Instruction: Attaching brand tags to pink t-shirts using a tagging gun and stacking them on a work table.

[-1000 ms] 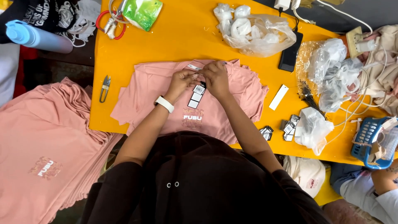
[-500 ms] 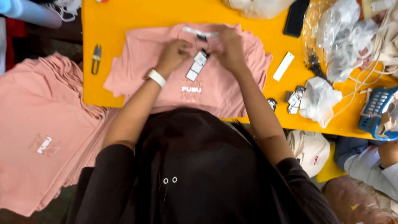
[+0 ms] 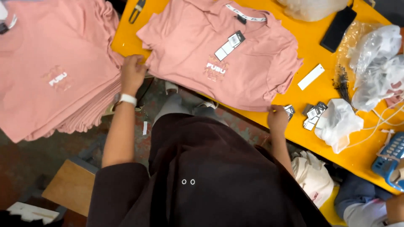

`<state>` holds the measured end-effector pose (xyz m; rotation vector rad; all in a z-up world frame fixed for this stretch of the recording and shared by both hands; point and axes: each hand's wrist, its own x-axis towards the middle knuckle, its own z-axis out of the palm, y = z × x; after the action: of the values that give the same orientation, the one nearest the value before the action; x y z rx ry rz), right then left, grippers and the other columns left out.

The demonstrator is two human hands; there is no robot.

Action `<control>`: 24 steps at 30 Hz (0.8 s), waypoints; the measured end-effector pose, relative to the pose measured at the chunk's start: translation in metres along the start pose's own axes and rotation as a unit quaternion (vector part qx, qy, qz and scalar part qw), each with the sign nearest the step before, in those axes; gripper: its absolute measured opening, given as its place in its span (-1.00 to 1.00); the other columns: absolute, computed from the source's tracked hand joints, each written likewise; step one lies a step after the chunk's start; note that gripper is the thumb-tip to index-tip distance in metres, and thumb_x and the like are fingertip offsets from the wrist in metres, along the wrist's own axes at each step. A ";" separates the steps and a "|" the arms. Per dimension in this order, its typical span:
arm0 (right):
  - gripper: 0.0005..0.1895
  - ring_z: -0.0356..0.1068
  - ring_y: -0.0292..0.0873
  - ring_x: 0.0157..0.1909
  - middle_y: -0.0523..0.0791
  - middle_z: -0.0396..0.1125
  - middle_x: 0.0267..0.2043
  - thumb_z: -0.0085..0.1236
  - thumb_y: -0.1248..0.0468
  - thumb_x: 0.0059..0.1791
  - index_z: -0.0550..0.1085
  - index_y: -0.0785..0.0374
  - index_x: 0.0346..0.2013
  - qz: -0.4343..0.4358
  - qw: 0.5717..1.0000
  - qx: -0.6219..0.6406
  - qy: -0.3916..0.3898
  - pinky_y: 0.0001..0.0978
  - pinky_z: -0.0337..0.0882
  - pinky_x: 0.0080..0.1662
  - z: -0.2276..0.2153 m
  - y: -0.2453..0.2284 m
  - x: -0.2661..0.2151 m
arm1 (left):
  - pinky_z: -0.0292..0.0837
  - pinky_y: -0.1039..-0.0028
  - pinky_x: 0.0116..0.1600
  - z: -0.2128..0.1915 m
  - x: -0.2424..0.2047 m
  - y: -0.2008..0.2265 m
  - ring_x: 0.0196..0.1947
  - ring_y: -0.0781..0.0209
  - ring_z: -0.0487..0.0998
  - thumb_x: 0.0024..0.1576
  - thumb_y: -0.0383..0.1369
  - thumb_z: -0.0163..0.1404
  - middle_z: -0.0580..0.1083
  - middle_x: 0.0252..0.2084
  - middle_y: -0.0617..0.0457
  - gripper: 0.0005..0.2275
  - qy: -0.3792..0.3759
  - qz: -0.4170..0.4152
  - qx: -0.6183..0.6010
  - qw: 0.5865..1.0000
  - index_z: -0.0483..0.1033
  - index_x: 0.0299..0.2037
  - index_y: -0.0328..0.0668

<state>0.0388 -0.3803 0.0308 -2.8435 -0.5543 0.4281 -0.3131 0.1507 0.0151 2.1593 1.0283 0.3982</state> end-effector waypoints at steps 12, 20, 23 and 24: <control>-0.45 0.42 0.51 0.01 0.35 0.47 -0.14 0.03 0.03 -0.01 0.59 0.56 -0.16 -0.074 0.989 0.027 -0.128 0.31 0.37 0.09 0.005 -0.002 0.005 | 0.36 0.19 0.14 0.029 0.006 0.003 -0.06 -0.06 0.55 0.12 -0.56 0.14 0.50 -0.25 -0.09 -0.89 0.139 0.038 -0.261 0.954 0.52 -0.21 -0.20; -0.58 -0.01 -0.38 -0.50 -0.21 0.07 -0.49 0.10 0.28 0.43 0.22 0.10 -0.29 -0.144 0.849 0.476 0.181 -0.46 -0.04 -0.41 -0.182 -0.128 0.035 | 0.31 0.44 -0.02 -0.167 -0.089 0.073 -0.20 0.25 0.39 0.34 -0.29 -0.15 0.35 -0.21 0.11 -0.91 0.210 0.071 -0.367 0.903 0.32 -0.10 -0.06; -0.78 0.08 -0.51 -0.44 -0.28 0.22 -0.30 0.16 0.25 0.18 0.28 -0.08 -0.06 -0.159 0.837 0.523 -0.033 -0.67 -0.03 -0.43 -0.205 -0.272 0.032 | 0.44 0.35 0.30 -0.274 -0.130 0.018 0.18 0.11 0.56 0.33 -0.32 0.05 0.50 0.17 0.00 -0.70 0.385 -0.037 -0.337 0.858 0.35 0.22 -0.08; -0.78 0.08 -0.51 -0.44 -0.28 0.22 -0.30 0.16 0.25 0.18 0.28 -0.08 -0.06 -0.162 0.836 0.523 -0.032 -0.67 -0.03 -0.43 -0.188 -0.332 0.036 | 0.44 0.35 0.30 -0.317 -0.129 -0.001 0.18 0.11 0.56 0.33 -0.32 0.05 0.50 0.17 0.00 -0.70 0.387 -0.035 -0.338 0.857 0.35 0.22 -0.08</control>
<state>0.0203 -0.0933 0.2847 -1.6540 -0.5578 0.5396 -0.5659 0.1985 0.2415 1.3018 1.1303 1.4361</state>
